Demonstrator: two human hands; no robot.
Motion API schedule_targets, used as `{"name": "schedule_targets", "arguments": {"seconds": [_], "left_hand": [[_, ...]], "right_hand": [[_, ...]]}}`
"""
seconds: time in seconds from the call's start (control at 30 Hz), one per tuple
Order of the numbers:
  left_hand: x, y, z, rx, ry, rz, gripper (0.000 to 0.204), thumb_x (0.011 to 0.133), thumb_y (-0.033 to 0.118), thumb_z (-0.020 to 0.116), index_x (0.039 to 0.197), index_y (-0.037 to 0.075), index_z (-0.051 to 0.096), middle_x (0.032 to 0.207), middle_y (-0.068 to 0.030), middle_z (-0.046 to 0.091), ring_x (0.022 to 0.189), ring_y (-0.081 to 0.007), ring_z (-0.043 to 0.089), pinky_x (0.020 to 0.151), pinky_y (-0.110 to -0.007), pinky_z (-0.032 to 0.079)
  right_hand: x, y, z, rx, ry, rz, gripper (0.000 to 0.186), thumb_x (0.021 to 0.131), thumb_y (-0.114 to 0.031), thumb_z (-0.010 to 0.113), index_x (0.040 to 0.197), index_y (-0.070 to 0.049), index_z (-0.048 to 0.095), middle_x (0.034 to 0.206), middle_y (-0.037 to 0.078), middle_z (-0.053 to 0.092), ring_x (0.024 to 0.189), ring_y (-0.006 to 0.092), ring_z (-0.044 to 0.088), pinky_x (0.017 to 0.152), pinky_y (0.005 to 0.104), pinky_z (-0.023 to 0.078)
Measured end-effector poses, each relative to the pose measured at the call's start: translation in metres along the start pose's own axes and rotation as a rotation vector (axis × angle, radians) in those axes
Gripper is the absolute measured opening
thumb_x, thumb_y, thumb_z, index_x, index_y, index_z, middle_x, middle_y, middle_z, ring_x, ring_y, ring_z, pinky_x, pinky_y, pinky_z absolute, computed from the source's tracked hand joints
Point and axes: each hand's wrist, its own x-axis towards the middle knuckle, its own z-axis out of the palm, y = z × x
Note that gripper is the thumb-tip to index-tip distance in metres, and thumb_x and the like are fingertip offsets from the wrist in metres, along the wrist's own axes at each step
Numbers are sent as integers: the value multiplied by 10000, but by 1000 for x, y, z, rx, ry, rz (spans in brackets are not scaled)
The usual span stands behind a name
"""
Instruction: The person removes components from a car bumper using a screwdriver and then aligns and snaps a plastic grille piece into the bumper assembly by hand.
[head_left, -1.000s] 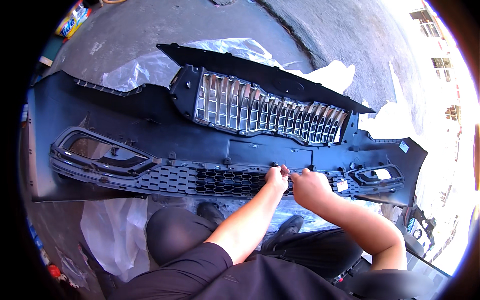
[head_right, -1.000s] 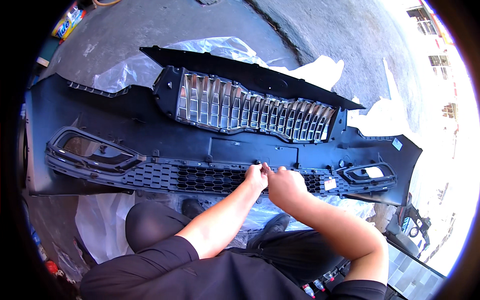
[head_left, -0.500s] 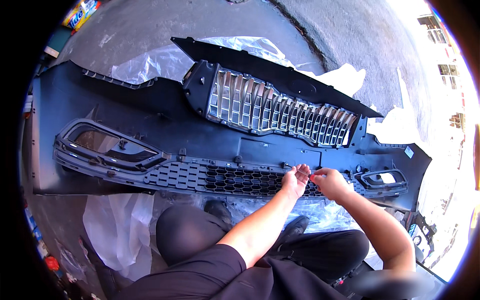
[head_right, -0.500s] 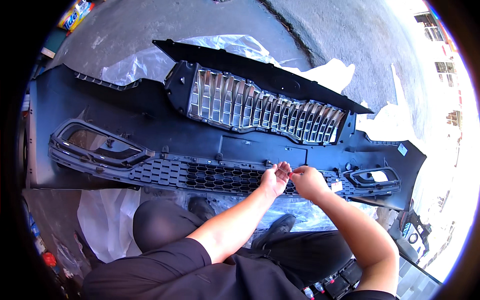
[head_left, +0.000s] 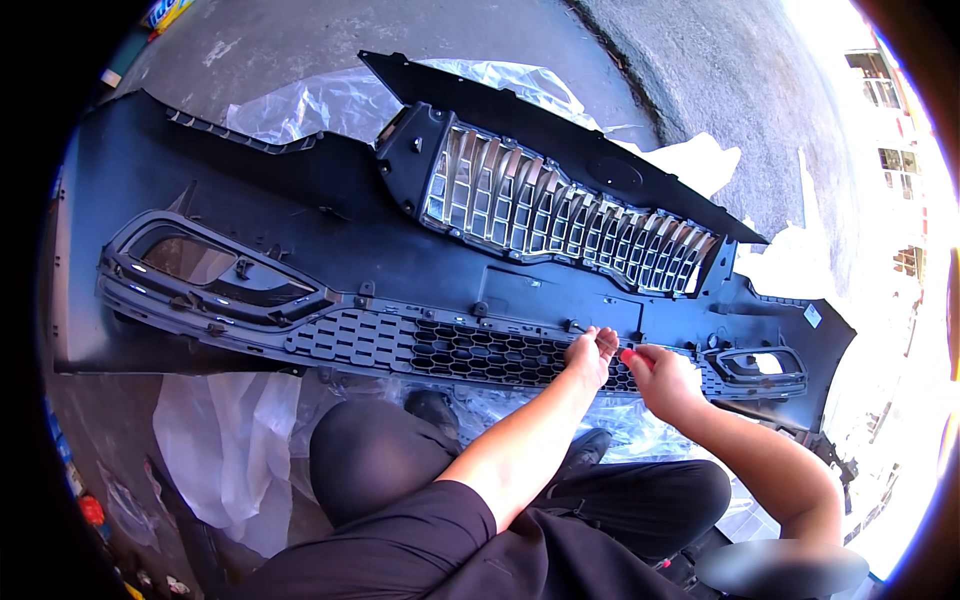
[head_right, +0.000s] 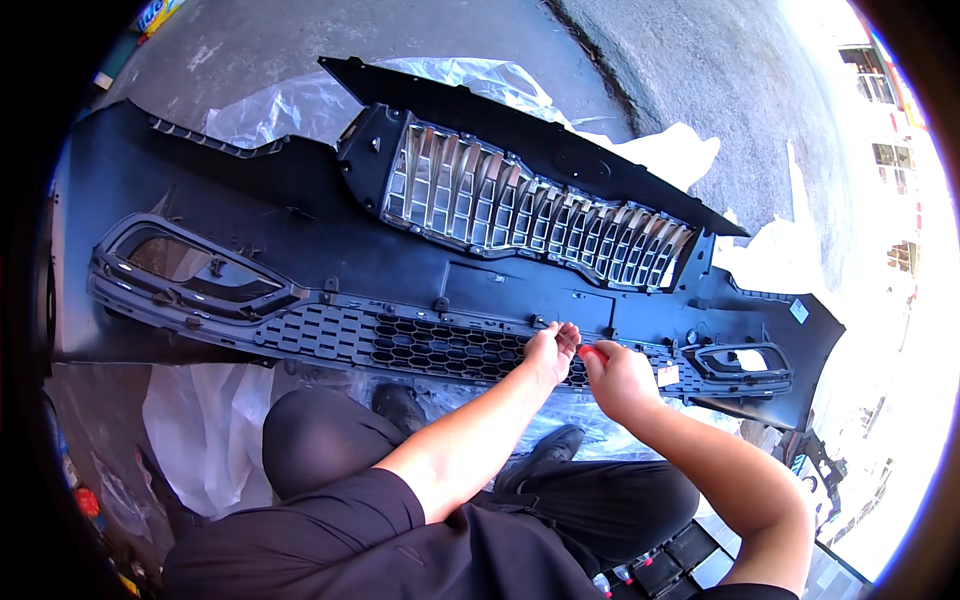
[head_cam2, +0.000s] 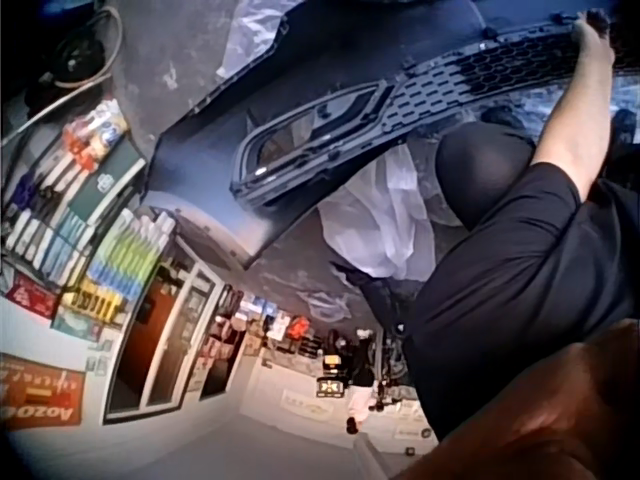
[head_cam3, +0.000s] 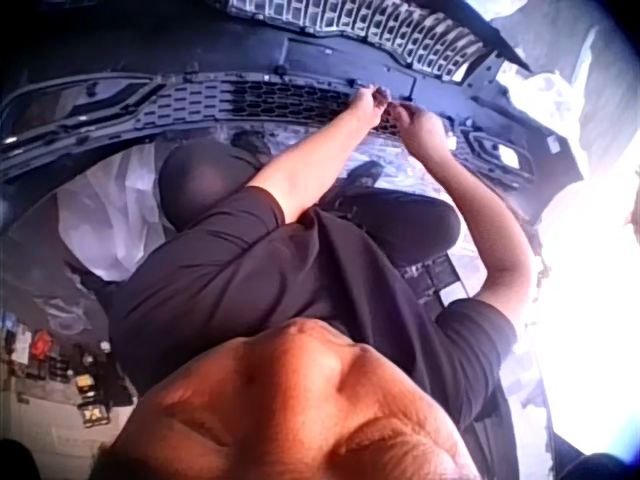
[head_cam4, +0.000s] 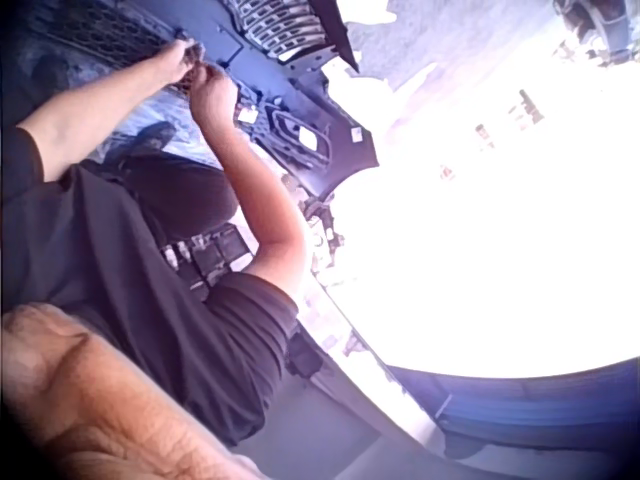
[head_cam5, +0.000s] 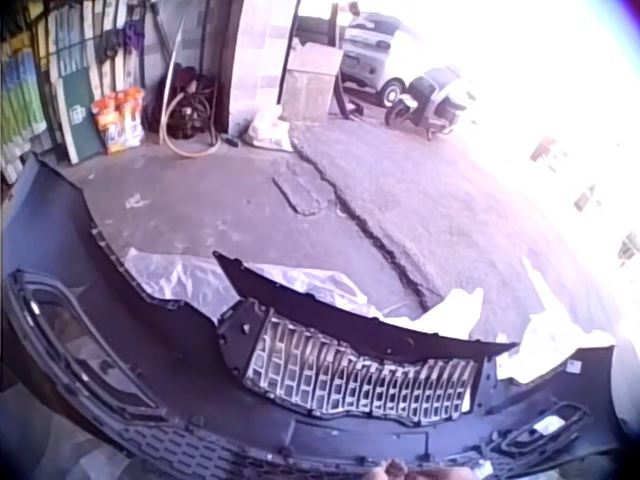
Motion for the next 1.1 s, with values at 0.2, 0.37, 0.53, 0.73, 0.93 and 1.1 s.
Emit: {"name": "schedule_targets", "arguments": {"seconds": [0.2, 0.37, 0.53, 0.73, 0.93, 1.1], "left_hand": [[12, 1, -3, -37, 35, 3, 211, 1086, 162, 488, 978, 16, 595, 903, -117, 689, 787, -224, 693, 732, -364, 621], [16, 0, 0, -38, 82, 25, 181, 1080, 150, 504, 992, 17, 589, 908, -127, 703, 790, -225, 708, 744, -369, 634], [17, 2, 3, -68, 39, 35, 164, 1089, 151, 476, 1039, 15, 553, 934, -149, 706, 806, -243, 716, 760, -379, 636], [9, 8, 1, 180, 22, 34, 210, 1101, 197, 433, 1028, 29, 534, 897, -162, 709, 791, -251, 720, 768, -383, 632], [2, 66, 12, 1826, 285, 927, 314, 845, 87, 656, 1149, 65, 732, 1132, -202, 727, 1096, -373, 687, 970, -453, 546], [15, 100, 18, 2400, -110, 579, 374, 819, 65, 715, 1179, 150, 768, 1184, -141, 734, 1135, -317, 684, 991, -404, 539]], "right_hand": [[-7, -3, -9, 182, 85, -97, 478, 995, -294, 645, 1386, -32, 563, 934, 162, 709, 662, 236, 702, 634, 390, 579], [-16, 1, -8, -346, 185, -442, 280, 1024, -260, 605, 1224, -66, 631, 863, 151, 663, 722, 394, 711, 712, 470, 592], [-3, -4, -5, -1, 97, -100, 292, 1021, -243, 607, 1241, -51, 621, 925, 174, 645, 786, 444, 700, 770, 486, 585], [-25, 12, -11, -337, 51, -444, 466, 881, 5, 633, 1339, -37, 562, 1210, 210, 537, 938, 413, 697, 790, 458, 594], [-25, 18, 8, -154, 220, -455, 312, 893, -14, 639, 1199, -21, 582, 1093, 189, 575, 905, 366, 688, 771, 440, 589], [-29, 12, 23, -130, 309, -321, 227, 951, -195, 677, 1066, -30, 571, 999, 176, 581, 891, 327, 680, 779, 422, 574]]}}
